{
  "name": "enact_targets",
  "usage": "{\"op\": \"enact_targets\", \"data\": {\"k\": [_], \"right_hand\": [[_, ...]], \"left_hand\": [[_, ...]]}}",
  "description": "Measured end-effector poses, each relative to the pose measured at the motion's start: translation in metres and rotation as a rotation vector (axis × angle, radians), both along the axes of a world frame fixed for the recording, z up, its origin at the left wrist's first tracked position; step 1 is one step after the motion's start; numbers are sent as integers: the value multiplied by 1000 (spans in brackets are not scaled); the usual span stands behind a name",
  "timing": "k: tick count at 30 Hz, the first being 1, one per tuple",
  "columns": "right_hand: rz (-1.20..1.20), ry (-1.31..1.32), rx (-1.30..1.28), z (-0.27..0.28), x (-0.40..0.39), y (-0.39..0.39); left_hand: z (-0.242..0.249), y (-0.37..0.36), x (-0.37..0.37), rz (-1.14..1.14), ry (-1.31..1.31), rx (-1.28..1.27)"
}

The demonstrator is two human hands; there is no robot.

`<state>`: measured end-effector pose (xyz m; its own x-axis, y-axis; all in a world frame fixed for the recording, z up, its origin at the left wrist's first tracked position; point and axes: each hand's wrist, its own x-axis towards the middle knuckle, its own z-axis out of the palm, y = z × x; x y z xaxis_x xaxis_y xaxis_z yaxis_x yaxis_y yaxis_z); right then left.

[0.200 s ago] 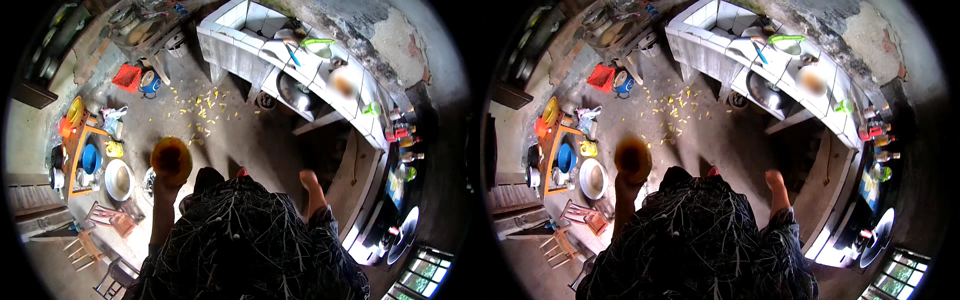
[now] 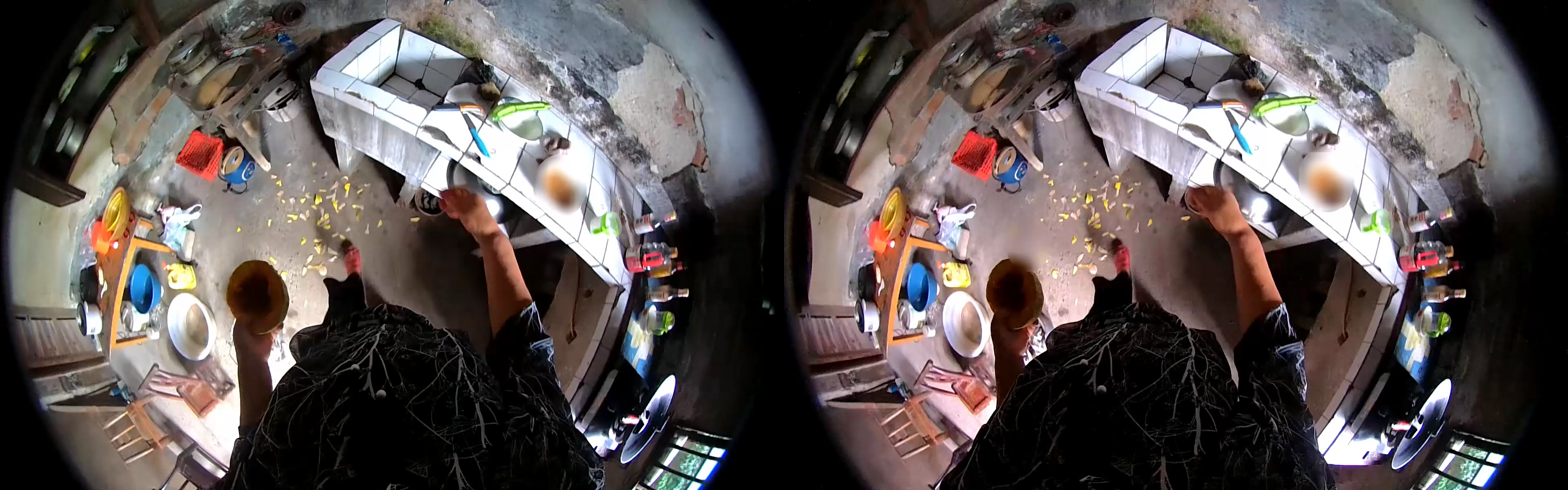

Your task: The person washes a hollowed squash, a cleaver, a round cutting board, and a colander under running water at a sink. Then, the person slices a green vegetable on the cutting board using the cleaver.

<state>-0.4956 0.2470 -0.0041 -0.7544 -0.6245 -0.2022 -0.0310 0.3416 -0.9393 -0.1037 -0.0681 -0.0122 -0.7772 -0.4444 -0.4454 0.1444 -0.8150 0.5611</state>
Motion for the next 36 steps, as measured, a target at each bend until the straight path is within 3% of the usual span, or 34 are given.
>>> {"op": "enact_targets", "data": {"k": [1, 2, 3, 6, 8, 12, 17, 18, 22, 23, 26, 29, 33, 36], "right_hand": [[17, 48, -150, 41, -21, -37], [26, 30, -260, 40, -33, -55], [-4, -54, -281, 68, -41, -77], [30, -98, -342, 75, -98, -110], [-16, -98, -338, 85, -135, -119], [-186, -40, -315, 93, -199, -124], [-309, 165, -334, 116, -301, -140], [-347, 208, -334, 119, -323, -150], [-539, 473, -257, 125, -431, -192], [-570, 497, -354, 121, -454, -204], [-658, 893, -194, 118, -512, -233], [-743, 929, 146, 135, -541, -254], [-773, 997, 349, 135, -570, -276], [-807, 1020, 432, 131, -592, -282]], "left_hand": [[-11, -15, -12, 24, -3, -9], [-20, -22, -19, 47, -22, -6], [-23, -33, -43, 44, -19, -2], [-18, -75, -145, 55, -84, -76], [-4, -98, -217, -128, 23, -19], [-51, -152, -372, -323, 65, -46], [-17, -142, -541, -498, 135, -125], [-45, -144, -570, -507, 62, -119], [-19, -118, -659, -530, -106, -135], [-15, -113, -675, -546, -115, -142], [-21, -108, -724, -571, -119, -103], [1, -93, -762, -529, -155, -59], [-49, -94, -823, -532, -250, -77], [-45, -88, -873, -566, -348, -215]]}}
